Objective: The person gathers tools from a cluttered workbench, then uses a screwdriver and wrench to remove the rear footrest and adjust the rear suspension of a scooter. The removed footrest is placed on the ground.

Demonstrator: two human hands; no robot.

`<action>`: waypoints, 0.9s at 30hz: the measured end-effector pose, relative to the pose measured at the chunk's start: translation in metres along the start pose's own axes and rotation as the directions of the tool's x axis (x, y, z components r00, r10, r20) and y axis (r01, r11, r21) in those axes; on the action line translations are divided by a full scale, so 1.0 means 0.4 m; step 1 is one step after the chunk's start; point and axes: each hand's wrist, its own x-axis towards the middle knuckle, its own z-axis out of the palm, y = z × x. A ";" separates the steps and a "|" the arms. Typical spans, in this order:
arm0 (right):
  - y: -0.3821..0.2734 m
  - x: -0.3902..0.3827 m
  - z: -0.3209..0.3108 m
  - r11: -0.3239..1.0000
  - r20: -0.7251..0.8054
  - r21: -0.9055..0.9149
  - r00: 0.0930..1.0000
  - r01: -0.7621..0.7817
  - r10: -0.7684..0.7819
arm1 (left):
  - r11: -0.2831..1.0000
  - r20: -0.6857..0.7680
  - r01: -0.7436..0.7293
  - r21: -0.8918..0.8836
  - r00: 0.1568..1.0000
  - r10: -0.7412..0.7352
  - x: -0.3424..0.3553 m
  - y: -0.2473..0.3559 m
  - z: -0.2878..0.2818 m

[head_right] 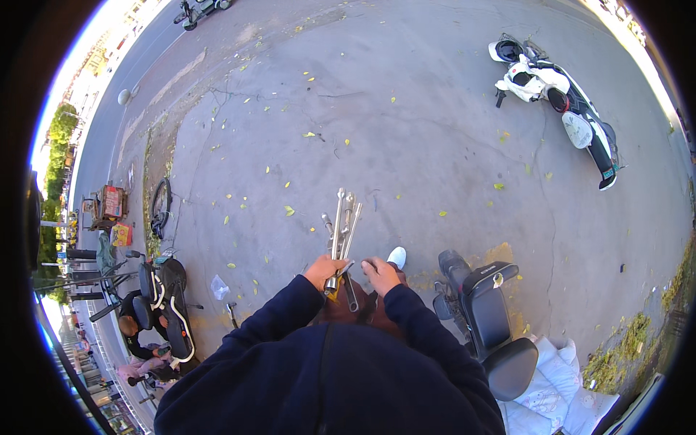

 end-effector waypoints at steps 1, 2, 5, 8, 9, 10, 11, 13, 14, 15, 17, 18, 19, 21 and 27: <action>0.003 0.040 0.014 0.964 0.056 0.240 0.993 -0.115 0.105 | 0.999 -0.020 -0.002 0.037 1.000 0.003 0.029 0.010 0.011; 0.006 0.085 0.020 0.860 0.128 0.458 0.974 -0.227 0.188 | 0.987 -0.037 -0.014 0.160 0.999 0.021 0.067 0.028 0.022; 0.033 0.221 0.037 0.478 0.325 0.769 0.903 -0.426 0.282 | 0.811 0.008 -0.277 0.515 0.948 0.318 0.171 0.051 0.041; 0.097 0.334 0.034 0.396 0.310 0.808 0.886 -0.437 0.346 | 0.648 0.159 -0.268 0.713 0.962 0.222 0.321 0.064 0.038; 0.125 0.375 0.029 0.298 0.309 0.864 0.894 -0.407 0.325 | 0.574 0.219 -0.302 0.761 0.953 0.210 0.376 0.063 0.039; 0.160 0.414 0.019 0.244 0.341 0.854 0.850 -0.458 0.402 | 0.529 0.260 -0.326 0.784 0.945 0.198 0.431 0.059 0.038; 0.200 0.435 0.022 0.180 0.312 0.907 0.896 -0.380 0.317 | 0.425 0.313 -0.338 0.840 0.941 0.129 0.492 0.052 0.040; 0.287 0.492 0.004 0.180 0.212 0.936 0.892 -0.303 0.400 | 0.386 0.455 -0.438 0.812 0.889 0.051 0.620 0.042 0.051; 0.337 0.514 -0.003 0.242 0.114 0.941 0.896 -0.235 0.429 | 0.383 0.489 -0.451 0.806 0.872 -0.003 0.687 0.033 0.061; 0.385 0.528 0.002 0.265 0.031 0.950 0.895 -0.165 0.445 | 0.374 0.497 -0.432 0.821 0.862 -0.094 0.738 0.014 0.062; 0.480 0.549 0.006 0.283 -0.122 0.958 0.830 -0.045 0.545 | 0.299 0.480 -0.408 0.863 0.848 -0.225 0.852 -0.017 0.074; 0.523 0.539 0.025 0.280 -0.179 0.960 0.758 -0.005 0.627 | 0.240 0.456 -0.400 0.885 0.851 -0.262 0.906 -0.040 0.079; 0.563 0.536 0.037 0.290 -0.243 0.956 0.692 0.051 0.680 | 0.165 0.434 -0.402 0.901 0.853 -0.289 0.966 -0.061 0.090; 0.633 0.552 0.061 0.270 -0.215 0.963 0.598 -0.002 0.772 | 0.126 0.385 -0.364 0.923 0.852 -0.356 1.091 -0.109 0.112; 0.711 0.631 0.110 0.228 -0.166 0.974 0.670 -0.006 0.723 | 0.035 0.384 -0.393 0.919 0.873 -0.300 1.393 -0.240 0.200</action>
